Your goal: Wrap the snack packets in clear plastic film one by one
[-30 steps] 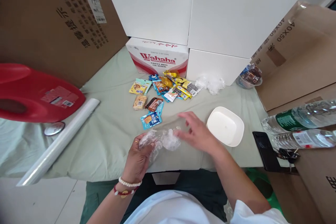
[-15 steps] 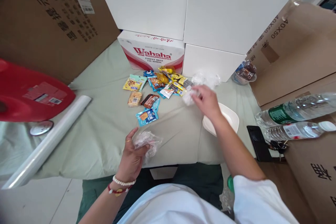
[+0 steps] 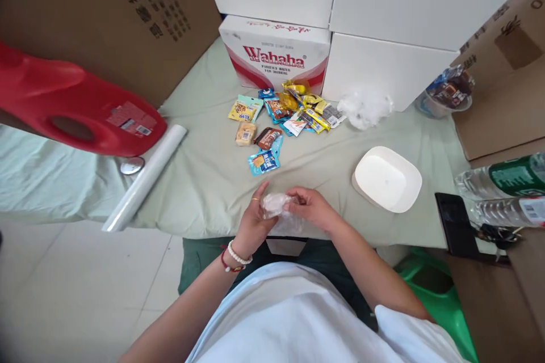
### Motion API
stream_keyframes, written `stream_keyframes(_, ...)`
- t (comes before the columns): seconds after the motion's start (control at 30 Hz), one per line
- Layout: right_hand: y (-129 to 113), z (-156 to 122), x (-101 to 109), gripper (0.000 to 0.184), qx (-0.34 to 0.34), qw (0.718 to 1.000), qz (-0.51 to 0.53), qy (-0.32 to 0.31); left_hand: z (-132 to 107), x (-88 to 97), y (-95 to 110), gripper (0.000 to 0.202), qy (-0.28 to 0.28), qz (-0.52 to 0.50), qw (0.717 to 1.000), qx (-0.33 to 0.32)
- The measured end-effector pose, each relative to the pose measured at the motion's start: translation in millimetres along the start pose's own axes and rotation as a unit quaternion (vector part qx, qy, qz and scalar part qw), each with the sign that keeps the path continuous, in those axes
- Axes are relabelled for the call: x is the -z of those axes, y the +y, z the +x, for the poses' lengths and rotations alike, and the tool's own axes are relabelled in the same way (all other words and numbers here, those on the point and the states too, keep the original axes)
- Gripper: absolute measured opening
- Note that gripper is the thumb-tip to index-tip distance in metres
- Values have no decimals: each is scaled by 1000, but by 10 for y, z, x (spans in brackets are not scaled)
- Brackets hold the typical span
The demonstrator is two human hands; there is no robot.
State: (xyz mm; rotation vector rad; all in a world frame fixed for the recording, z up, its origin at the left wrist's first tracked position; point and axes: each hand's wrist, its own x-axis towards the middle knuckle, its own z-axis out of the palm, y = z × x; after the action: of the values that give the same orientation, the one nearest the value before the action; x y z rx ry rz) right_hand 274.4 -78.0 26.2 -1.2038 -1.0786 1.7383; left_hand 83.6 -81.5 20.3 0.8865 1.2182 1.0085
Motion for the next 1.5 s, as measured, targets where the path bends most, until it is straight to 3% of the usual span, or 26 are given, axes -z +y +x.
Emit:
stream_keyframes(0.07, 115, -15, -47, 46, 21, 995, 56, 86, 6, 18, -50, 70, 19, -5, 999, 30)
stream_keyframes(0.13, 165, -43, -50, 44, 45, 983, 82, 155, 9, 37, -74, 41, 9, -13, 999, 51)
stream_keyframes(0.2, 182, -99, -43, 41, 62, 975, 75, 198, 3, 44, -75, 20, -6, -25, 998, 60)
stream_keyframes(0.27, 173, -177, -38, 35, 88, 971, 54, 214, -17, 38, -61, 15, -7, -34, 997, 63)
stream_keyframes(0.37, 111, -290, -26, 29, 111, 979, 81, 151, -62, 18, -32, 10, 0, -46, 997, 65)
stream_keyframes(0.5, 35, -333, -17, 40, 26, 974, 217, 57, -119, -12, -25, 21, -26, -53, 996, 63)
stream_keyframes(0.63, 45, -295, -12, 61, -65, 978, 199, -4, -143, -15, -58, 32, -48, 17, 999, 11)
stream_keyframes(0.73, 58, -280, 36, 59, -62, 976, 200, -55, -138, 1, -61, 38, -55, 53, 997, -9)
stream_keyframes(0.97, 72, -236, 118, 46, -31, 962, 269, 29, -134, -36, -77, 45, -86, 46, 995, 10)
stream_keyframes(1.1, 41, -244, 94, 39, -42, 964, 262, -12, -123, -62, -110, 40, -100, 119, 988, -17)
stream_keyframes(1.17, 24, -259, 114, 45, -62, 965, 250, -44, -114, -57, -120, 36, -100, 161, 981, -38)
stream_keyframes(1.27, 25, -269, 180, 64, -74, 969, 219, -84, -108, -37, -131, 33, -118, 203, 970, -58)
stream_keyframes(1.37, 41, -259, 258, 52, -53, 983, 141, -100, -107, -14, -153, 32, -131, 225, 963, -66)
stream_keyframes(1.5, 12, -261, 366, 41, -33, 998, 48, -32, -94, 28, -192, 31, -107, 228, 966, -55)
